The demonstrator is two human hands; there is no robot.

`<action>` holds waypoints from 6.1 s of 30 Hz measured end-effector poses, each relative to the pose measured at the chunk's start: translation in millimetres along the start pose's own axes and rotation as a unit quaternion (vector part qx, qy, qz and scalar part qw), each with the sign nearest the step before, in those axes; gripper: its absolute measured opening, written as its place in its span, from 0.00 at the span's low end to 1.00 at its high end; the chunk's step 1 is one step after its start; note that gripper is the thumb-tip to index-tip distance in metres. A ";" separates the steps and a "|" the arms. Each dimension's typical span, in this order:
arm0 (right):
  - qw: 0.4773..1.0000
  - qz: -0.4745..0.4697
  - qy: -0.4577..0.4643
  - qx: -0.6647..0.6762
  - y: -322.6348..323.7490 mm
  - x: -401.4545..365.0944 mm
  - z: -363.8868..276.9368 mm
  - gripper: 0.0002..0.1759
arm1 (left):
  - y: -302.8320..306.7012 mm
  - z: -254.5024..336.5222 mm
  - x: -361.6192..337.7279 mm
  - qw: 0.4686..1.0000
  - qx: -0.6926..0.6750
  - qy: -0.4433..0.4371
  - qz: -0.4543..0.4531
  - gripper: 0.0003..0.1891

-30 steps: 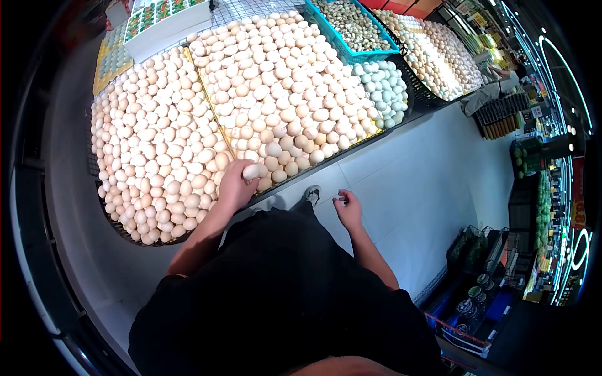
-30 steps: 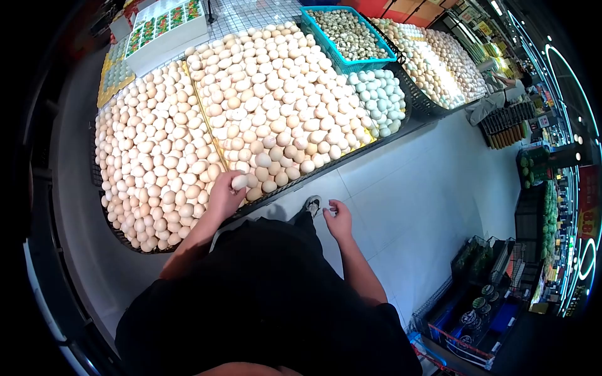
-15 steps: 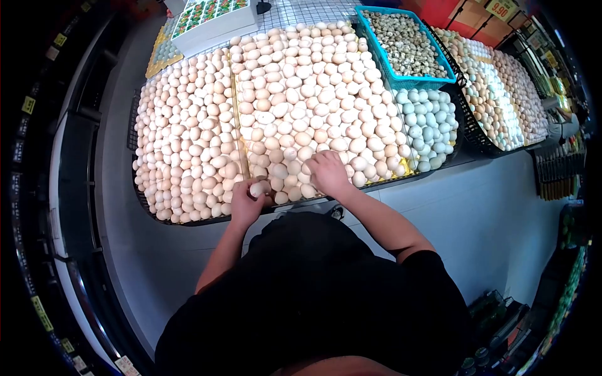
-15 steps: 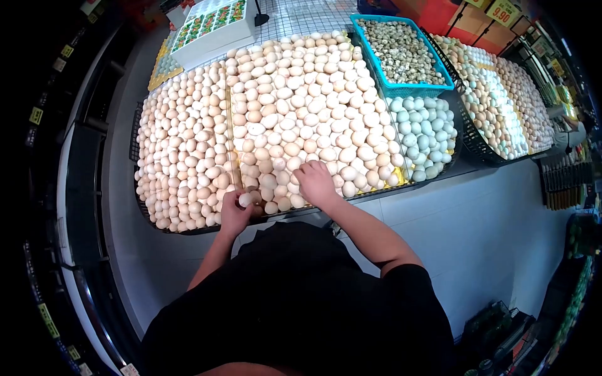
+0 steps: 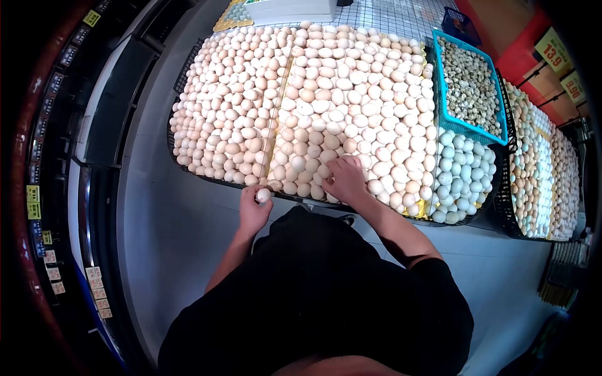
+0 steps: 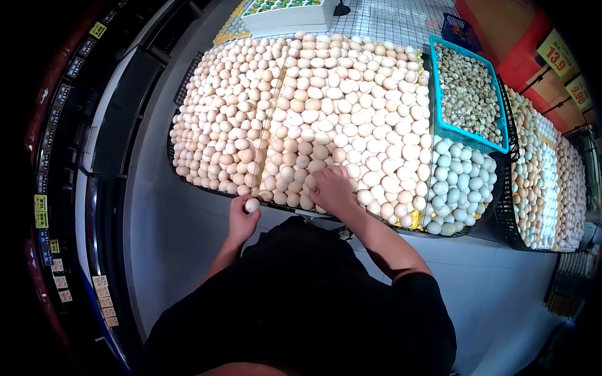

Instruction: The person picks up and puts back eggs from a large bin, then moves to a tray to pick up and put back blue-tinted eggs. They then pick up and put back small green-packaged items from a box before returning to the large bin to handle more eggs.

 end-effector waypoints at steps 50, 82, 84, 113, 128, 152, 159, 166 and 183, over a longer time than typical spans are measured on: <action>0.479 0.042 -0.419 0.770 -61.4 -3.6 -123.7 0.23 | -8.3 110.5 88.8 0.874 -0.173 -0.278 -0.359 0.38; 0.405 -0.046 -0.346 0.845 39.6 -53.0 -1.0 0.17 | -36.1 200.9 27.9 0.661 -0.693 0.173 -0.231 0.23; 0.435 -0.016 -0.397 0.808 33.7 -60.6 2.4 0.16 | -27.1 215.9 24.4 0.671 -0.689 0.136 -0.239 0.23; 0.469 0.222 -0.517 0.680 -22.5 -19.9 -142.8 0.20 | -25.5 26.4 112.0 0.568 -0.592 0.303 -0.484 0.21; 0.959 0.078 -0.266 0.054 41.1 37.7 30.0 0.34 | -14.6 -3.9 89.3 0.760 -0.535 0.286 -0.233 0.28; 0.990 -0.058 -0.004 0.127 31.3 50.8 71.2 0.25 | -37.3 51.3 -2.3 0.927 -0.287 0.240 0.026 0.22; 0.988 -0.086 0.019 0.125 31.6 5.4 23.4 0.23 | -53.7 63.0 63.8 0.998 0.050 0.043 -0.002 0.28; 0.992 -0.093 0.090 0.016 -5.4 -0.7 6.2 0.21 | -78.2 57.8 94.1 0.993 0.069 0.008 -0.100 0.27; 0.988 0.026 -0.097 -0.115 -19.3 -11.9 -49.8 0.28 | -57.0 -0.3 117.6 0.960 -0.009 -0.212 -0.180 0.29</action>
Point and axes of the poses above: each hand's wrist, its own x-axis towards the middle knuckle, its own y-axis out of the back of the hand, z = x × y, the point moved 7 cm from there along x, towards the middle knuckle, and after that the axes turned 1 degree about x, right-handed, at the moved point
